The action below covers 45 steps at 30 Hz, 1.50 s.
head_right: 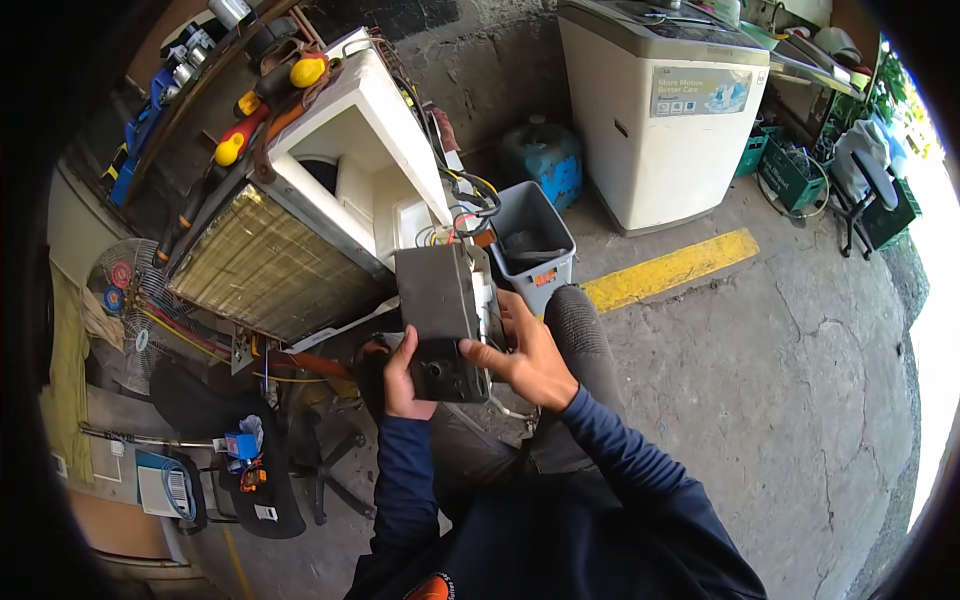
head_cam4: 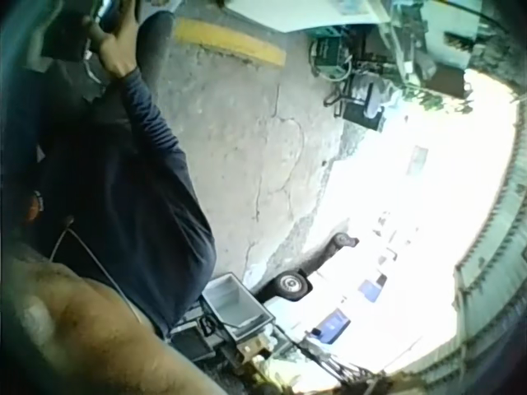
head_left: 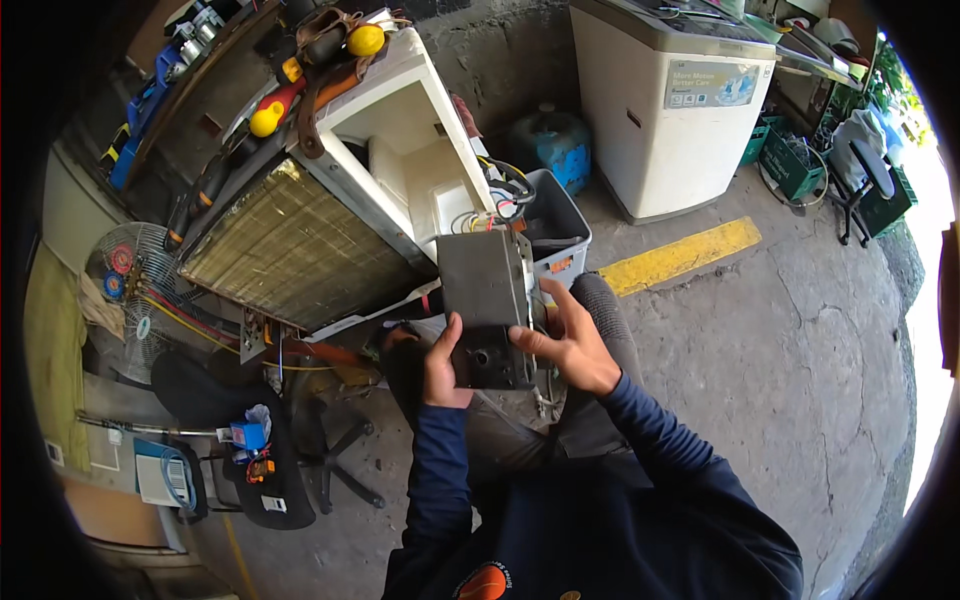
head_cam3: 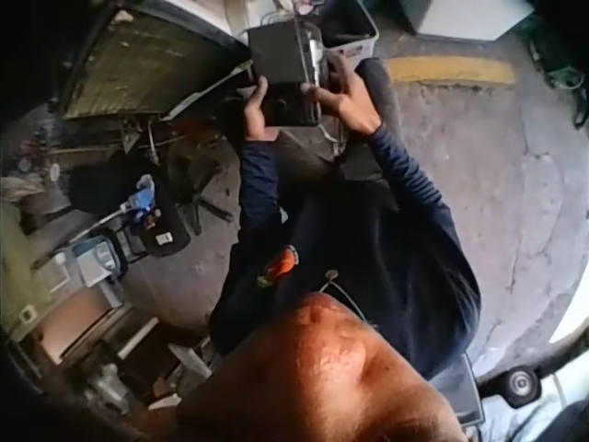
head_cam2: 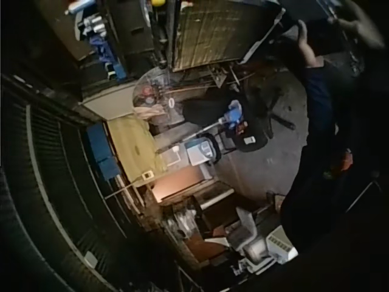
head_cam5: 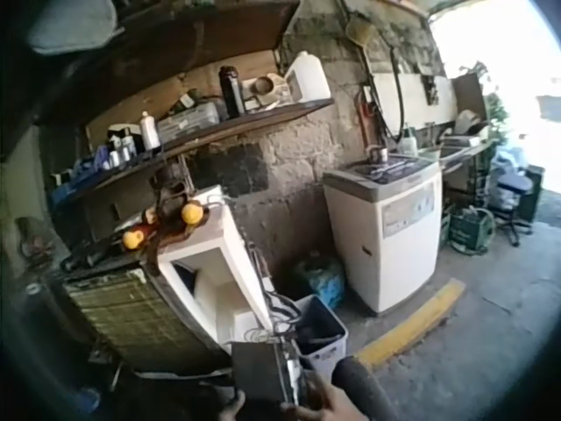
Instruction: Repairing and testing components of an air conditioning unit, including wiring adjustments and checking the remote control with a multimeter.
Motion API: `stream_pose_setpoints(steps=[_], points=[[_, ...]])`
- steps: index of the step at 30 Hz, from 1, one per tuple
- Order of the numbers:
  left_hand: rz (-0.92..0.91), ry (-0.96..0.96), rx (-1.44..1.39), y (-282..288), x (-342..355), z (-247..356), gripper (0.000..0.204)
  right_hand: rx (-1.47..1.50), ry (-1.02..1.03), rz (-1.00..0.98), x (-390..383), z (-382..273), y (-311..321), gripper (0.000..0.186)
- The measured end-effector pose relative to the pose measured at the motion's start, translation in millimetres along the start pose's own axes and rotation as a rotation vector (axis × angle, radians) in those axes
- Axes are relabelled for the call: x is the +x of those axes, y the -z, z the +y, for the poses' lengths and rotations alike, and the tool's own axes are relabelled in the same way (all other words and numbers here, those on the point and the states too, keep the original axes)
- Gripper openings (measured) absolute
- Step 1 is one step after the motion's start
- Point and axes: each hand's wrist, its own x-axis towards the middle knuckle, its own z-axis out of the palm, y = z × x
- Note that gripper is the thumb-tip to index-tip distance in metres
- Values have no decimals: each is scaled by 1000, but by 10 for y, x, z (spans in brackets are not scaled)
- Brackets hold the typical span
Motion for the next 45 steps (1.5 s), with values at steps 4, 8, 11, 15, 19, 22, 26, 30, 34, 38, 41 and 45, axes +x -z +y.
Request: stream_pose_setpoints(steps=[4, 8, 11, 15, 19, 22, 26, 30, 34, 38, 41, 45], points=[[-94, 36, -141, 298, 77, -108, 46, -281, 66, 26, -96, -231, -60, 83], [50, -36, -169, 667, 84, -540, 52, -422, 103, 60, -173, -219, -151, 93], [225, -126, -138, 808, 73, -694, 58, -464, 122, 80, -73, -204, -126, 99], [112, -17, -269, 814, -4, -636, 58, -420, 148, -141, 93, -235, 98, 98], [-27, 79, -411, 823, -109, -445, 61, -328, 123, -248, 517, -203, 628, 73], [-158, 155, -526, 799, -130, -325, 63, -394, 292, 46, 938, -246, 648, 48], [-314, 241, -629, 857, -214, -178, 67, -710, 673, 39, 1509, -122, 686, 45], [261, 74, -67, 954, -429, -184, 65, -998, 557, -260, 1703, -188, 676, 39], [282, 30, -58, 431, -357, -102, 65, -785, 415, -403, 1919, -229, 796, 38], [308, -18, -69, -81, -310, -75, 65, -655, 220, -519, 1976, -543, 766, 42], [332, -48, -83, -458, -294, -48, 65, -593, 67, -582, 1962, -705, 730, 46], [368, -93, -95, -945, -231, 17, 65, -504, 33, -606, 1890, -616, 754, 57]])
